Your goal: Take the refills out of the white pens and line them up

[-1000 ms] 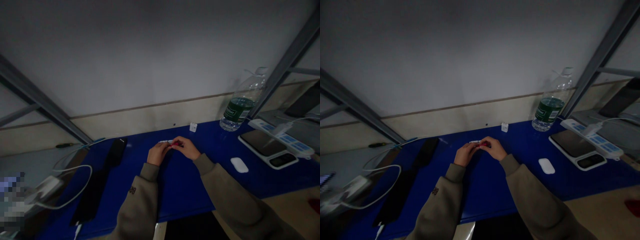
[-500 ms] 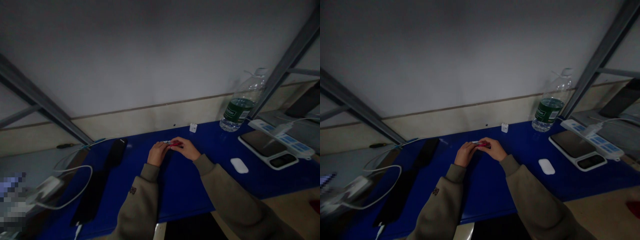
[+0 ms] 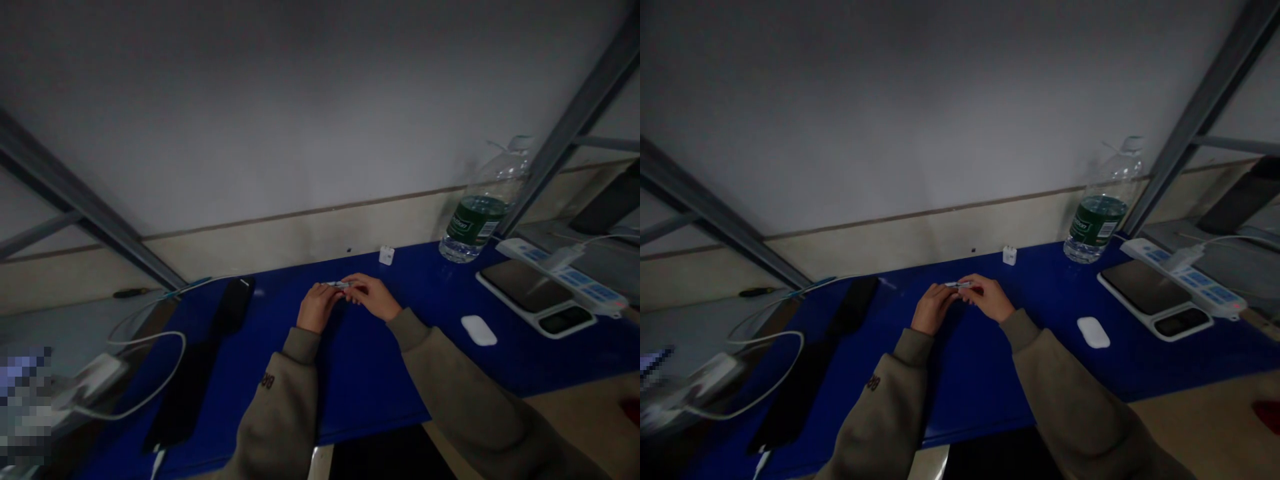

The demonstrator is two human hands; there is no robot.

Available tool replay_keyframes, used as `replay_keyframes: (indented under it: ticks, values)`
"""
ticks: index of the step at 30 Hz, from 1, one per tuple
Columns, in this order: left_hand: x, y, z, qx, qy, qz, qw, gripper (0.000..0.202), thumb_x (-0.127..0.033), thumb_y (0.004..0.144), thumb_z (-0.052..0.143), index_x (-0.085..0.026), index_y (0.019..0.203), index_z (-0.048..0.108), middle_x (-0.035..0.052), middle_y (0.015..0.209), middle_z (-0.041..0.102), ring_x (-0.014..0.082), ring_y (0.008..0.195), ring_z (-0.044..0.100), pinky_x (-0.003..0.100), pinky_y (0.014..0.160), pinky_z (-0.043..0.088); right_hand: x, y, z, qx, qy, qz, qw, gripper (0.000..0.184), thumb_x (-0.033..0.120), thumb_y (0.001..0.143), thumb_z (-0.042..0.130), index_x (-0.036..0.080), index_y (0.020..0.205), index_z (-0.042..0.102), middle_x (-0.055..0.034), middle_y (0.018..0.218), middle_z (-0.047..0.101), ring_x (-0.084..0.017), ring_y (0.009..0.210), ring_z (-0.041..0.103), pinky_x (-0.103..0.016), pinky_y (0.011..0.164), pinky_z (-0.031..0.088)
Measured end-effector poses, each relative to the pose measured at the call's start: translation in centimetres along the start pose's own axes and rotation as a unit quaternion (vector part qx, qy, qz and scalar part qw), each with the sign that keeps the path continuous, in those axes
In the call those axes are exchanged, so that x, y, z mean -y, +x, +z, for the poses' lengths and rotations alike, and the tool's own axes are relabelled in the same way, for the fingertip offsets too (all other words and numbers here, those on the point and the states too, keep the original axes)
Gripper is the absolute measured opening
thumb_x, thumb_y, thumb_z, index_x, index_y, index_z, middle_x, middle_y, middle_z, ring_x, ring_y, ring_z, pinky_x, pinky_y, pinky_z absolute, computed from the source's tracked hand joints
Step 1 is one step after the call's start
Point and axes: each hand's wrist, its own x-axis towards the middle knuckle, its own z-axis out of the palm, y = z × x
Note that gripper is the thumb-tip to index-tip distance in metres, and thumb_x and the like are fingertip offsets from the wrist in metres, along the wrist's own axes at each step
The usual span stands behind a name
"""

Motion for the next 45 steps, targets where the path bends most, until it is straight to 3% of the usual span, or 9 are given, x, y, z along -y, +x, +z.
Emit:
replay_keyframes:
  ticks: [3,9,12,15,23,30,39,45]
  values:
    - [0.0,0.0,0.2,0.01,-0.005,0.004,1.0,0.032,-0.038,0.095,0.036,-0.021,0.099,0.064,0.0051,0.092,0.063,0.0168,0.087,0.053,0.031,0.081,0.043,-0.2,0.0,-0.1,0.002,-0.022,0.01,1.0,0.025,0.039,0.086,0.055,0.017,0.087,0.066,-0.0014,0.066,0.064,-0.012,0.058,0.056,-0.026,0.057,0.046]
    - [0.3,-0.1,0.4,0.012,0.004,-0.023,1.0,0.032,-0.036,0.096,0.036,-0.021,0.1,0.063,0.0053,0.091,0.064,0.0173,0.087,0.054,0.03,0.078,0.044,0.1,0.0,-0.1,-0.015,-0.017,-0.036,0.999,0.019,0.034,0.077,0.066,0.018,0.088,0.065,-0.0041,0.089,0.067,-0.017,0.085,0.063,-0.031,0.078,0.049]
    - [0.3,-0.1,0.4,0.007,-0.001,-0.017,1.0,0.031,-0.035,0.096,0.036,-0.02,0.098,0.063,0.0058,0.094,0.064,0.0174,0.088,0.054,0.031,0.08,0.044,0.1,0.0,-0.1,-0.009,-0.001,-0.002,1.0,0.023,0.036,0.08,0.062,0.018,0.096,0.064,-0.0035,0.081,0.067,-0.014,0.071,0.062,-0.027,0.065,0.05]
    - [0.3,0.0,0.5,0.008,-0.007,-0.009,1.0,0.031,-0.034,0.096,0.036,-0.02,0.096,0.063,0.0059,0.092,0.064,0.0173,0.088,0.054,0.031,0.08,0.044,-0.2,0.1,-0.1,0.004,-0.004,0.034,0.999,0.026,0.039,0.086,0.054,0.016,0.088,0.066,-0.0021,0.066,0.064,-0.012,0.054,0.056,-0.025,0.051,0.045]
    - [0.6,0.0,0.8,0.001,0.01,-0.046,0.999,0.031,-0.032,0.096,0.033,-0.019,0.102,0.061,0.0059,0.094,0.063,0.0176,0.086,0.053,0.03,0.077,0.043,-0.4,0.1,-0.5,-0.039,-0.002,-0.04,0.998,0.016,0.031,0.078,0.065,0.019,0.087,0.067,-0.0048,0.089,0.067,-0.017,0.085,0.063,-0.032,0.08,0.05]
    - [-0.7,0.1,0.1,0.018,-0.006,-0.041,0.999,0.03,-0.027,0.097,0.028,-0.018,0.101,0.056,0.0066,0.092,0.06,0.018,0.086,0.051,0.03,0.077,0.042,-0.2,0.5,-0.9,-0.081,0.063,0.009,0.995,0.027,0.032,0.072,0.069,0.02,0.096,0.064,-0.0043,0.087,0.066,-0.017,0.08,0.063,-0.032,0.075,0.052]
    - [-2.0,-0.1,-0.9,0.035,0.1,-0.181,0.978,0.055,-0.058,0.092,0.023,-0.018,0.083,0.059,0.0068,0.075,0.06,0.0175,0.072,0.055,0.025,0.059,0.034,0.5,0.3,-1.1,-0.1,0.105,0.026,0.989,0.028,0.034,0.071,0.07,0.018,0.094,0.066,-0.0031,0.075,0.065,-0.014,0.065,0.059,-0.029,0.063,0.05]
    - [-1.9,-0.1,-1.0,0.019,0.129,-0.22,0.967,0.064,-0.067,0.087,0.022,-0.019,0.073,0.063,0.0069,0.069,0.061,0.0178,0.065,0.055,0.025,0.054,0.028,0.6,0.3,-1.2,-0.106,0.113,0.032,0.987,0.024,0.036,0.073,0.069,0.017,0.088,0.067,-0.0031,0.072,0.065,-0.014,0.062,0.058,-0.029,0.062,0.048]
